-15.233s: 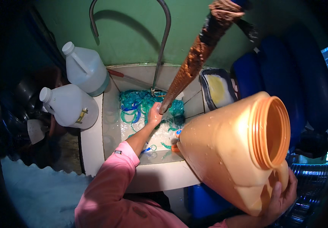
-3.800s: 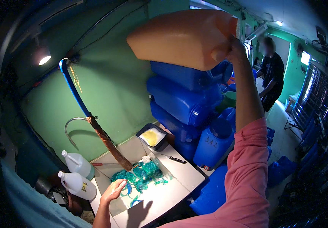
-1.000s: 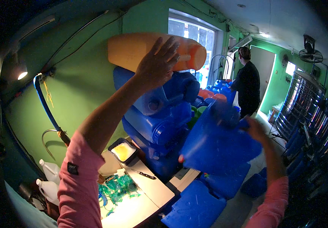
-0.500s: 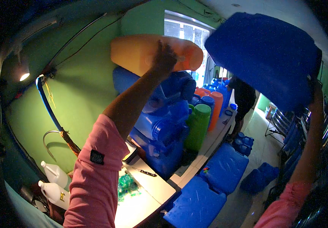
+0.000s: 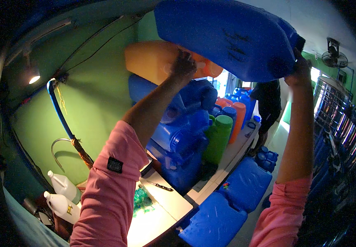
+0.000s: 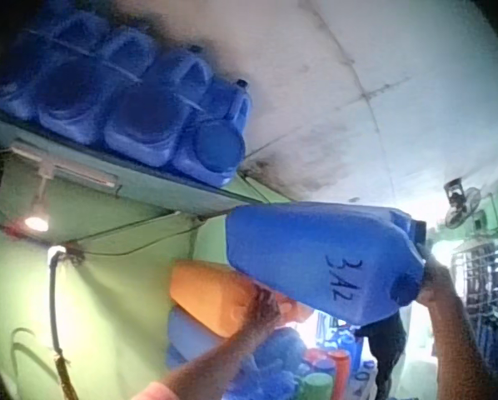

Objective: The person washes a large orange jerrycan by hand in a sink, scrubbing the exterior and interior with a green mesh scrubber, rinsing it under running water, and then placing it on a stack of blue containers. The person also rinses the scrubber and the sink area.

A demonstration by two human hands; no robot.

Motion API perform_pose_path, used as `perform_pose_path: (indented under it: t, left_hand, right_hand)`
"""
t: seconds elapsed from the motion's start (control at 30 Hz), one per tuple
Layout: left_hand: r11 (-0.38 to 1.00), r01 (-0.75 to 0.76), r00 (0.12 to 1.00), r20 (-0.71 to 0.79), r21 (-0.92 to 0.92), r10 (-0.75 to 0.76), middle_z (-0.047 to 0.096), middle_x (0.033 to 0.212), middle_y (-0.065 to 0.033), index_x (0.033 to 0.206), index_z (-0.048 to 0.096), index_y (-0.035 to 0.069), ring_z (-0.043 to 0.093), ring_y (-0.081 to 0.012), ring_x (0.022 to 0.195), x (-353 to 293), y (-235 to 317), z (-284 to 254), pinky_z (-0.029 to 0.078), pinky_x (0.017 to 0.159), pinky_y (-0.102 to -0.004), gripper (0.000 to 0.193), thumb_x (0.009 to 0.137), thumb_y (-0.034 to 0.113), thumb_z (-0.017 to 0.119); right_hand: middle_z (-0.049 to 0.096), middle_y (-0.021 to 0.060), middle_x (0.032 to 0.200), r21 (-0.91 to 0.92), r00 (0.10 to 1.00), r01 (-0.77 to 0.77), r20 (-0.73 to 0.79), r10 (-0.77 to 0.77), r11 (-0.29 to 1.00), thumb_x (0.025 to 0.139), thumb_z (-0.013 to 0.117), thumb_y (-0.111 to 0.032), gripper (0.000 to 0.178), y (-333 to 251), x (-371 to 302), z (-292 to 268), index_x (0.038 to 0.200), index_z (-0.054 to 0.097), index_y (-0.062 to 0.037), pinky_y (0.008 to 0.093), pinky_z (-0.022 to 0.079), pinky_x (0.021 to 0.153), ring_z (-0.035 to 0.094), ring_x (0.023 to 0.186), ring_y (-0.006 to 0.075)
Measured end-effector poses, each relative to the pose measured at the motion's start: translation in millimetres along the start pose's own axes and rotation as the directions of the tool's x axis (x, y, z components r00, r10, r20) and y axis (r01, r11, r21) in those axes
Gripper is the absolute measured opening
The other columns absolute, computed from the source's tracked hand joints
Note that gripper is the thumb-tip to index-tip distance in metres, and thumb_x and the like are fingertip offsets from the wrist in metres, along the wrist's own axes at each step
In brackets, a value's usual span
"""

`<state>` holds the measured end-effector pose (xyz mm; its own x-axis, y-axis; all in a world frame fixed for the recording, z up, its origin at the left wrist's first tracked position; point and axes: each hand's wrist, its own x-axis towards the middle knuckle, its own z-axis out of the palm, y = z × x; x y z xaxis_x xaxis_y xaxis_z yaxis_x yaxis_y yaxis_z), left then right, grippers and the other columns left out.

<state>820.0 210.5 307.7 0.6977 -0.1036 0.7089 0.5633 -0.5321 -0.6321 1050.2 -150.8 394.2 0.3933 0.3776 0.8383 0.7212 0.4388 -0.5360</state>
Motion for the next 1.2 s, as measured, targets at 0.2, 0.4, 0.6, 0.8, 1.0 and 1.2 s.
perform_pose_path:
  t: [0.2, 0.4, 0.6, 0.8, 1.0, 1.2]
  left_hand:
    - [0.999, -0.016, 0.998, -0.06, -0.048, 0.014, 0.071, 0.115, -0.0134, 0.114, 0.074, 0.006, 0.053, -0.0331, 0.125, -2, 2, 3, 0.024, 0.117, -0.0607, 0.032, 0.094, 0.022, 0.056]
    - [0.992, 0.015, 0.982, -0.182, -0.126, -0.038, 0.072, 0.113, -0.0107, 0.109, 0.078, 0.013, 0.053, -0.0334, 0.124, 0, 2, 15, 0.022, 0.115, -0.0646, 0.029, 0.092, 0.027, 0.058]
    - [0.997, 0.014, 0.987, -0.158, -0.076, -0.026, 0.071, 0.122, -0.0097, 0.112, 0.077, 0.012, 0.052, -0.0346, 0.128, -7, -1, 13, 0.022, 0.114, -0.0645, 0.034, 0.092, 0.033, 0.059]
    - [0.999, -0.051, 0.997, -0.063, -0.014, 0.051, 0.068, 0.126, -0.0133, 0.118, 0.073, 0.006, 0.052, -0.036, 0.126, -11, -2, 16, 0.023, 0.114, -0.0656, 0.04, 0.09, 0.032, 0.058]
    - [0.99, -0.076, 0.969, -0.242, -0.118, 0.045, 0.066, 0.126, -0.0139, 0.116, 0.072, 0.002, 0.05, -0.0359, 0.131, -15, -12, 8, 0.02, 0.117, -0.0637, 0.041, 0.088, 0.028, 0.058]
    - [0.943, -0.203, 0.908, -0.411, -0.266, 0.08, 0.067, 0.123, -0.0129, 0.111, 0.072, 0.004, 0.051, -0.0342, 0.131, -42, -33, -30, 0.028, 0.118, -0.0584, 0.04, 0.083, 0.032, 0.064]
  right_hand:
    - [0.064, 0.0147, 0.134, -0.215, 0.997, 0.061, -0.026, -0.068, 0.975, 0.097, 0.063, -0.038, 0.049, -25, 15, 111, 0.138, 0.052, -0.0122, 0.0439, 0.046, 0.108, 0.059, 0.125, 0.0289]
    - [0.043, 0.0182, 0.155, 0.635, 0.914, -0.378, 0.139, 0.382, 0.674, 0.103, 0.043, -0.052, 0.063, -63, 30, 252, 0.152, 0.036, -0.0132, 0.0737, 0.031, 0.109, 0.039, 0.143, 0.0415]
    - [0.036, 0.0186, 0.159, 0.606, 0.92, -0.377, 0.154, 0.361, 0.701, 0.102, 0.037, -0.063, 0.075, -43, 74, 346, 0.157, 0.027, -0.0123, 0.076, 0.031, 0.108, 0.036, 0.144, 0.0427]
    - [0.033, 0.0211, 0.159, 0.546, 0.92, -0.329, 0.37, 0.131, 0.77, 0.099, 0.039, -0.069, 0.084, -11, 102, 372, 0.159, 0.022, -0.0136, 0.0767, 0.032, 0.107, 0.036, 0.144, 0.0429]
    - [0.041, 0.0235, 0.152, 0.607, 0.877, -0.478, 0.294, 0.379, 0.635, 0.099, 0.041, -0.067, 0.089, -5, 94, 345, 0.161, 0.003, -0.0157, 0.0665, 0.036, 0.111, 0.047, 0.135, 0.043]
    - [0.055, 0.0227, 0.14, 0.471, 0.918, -0.39, 0.272, 0.29, 0.792, 0.102, 0.047, -0.055, 0.082, -3, 65, 317, 0.161, 0.007, -0.0136, 0.0602, 0.043, 0.109, 0.053, 0.132, 0.0373]
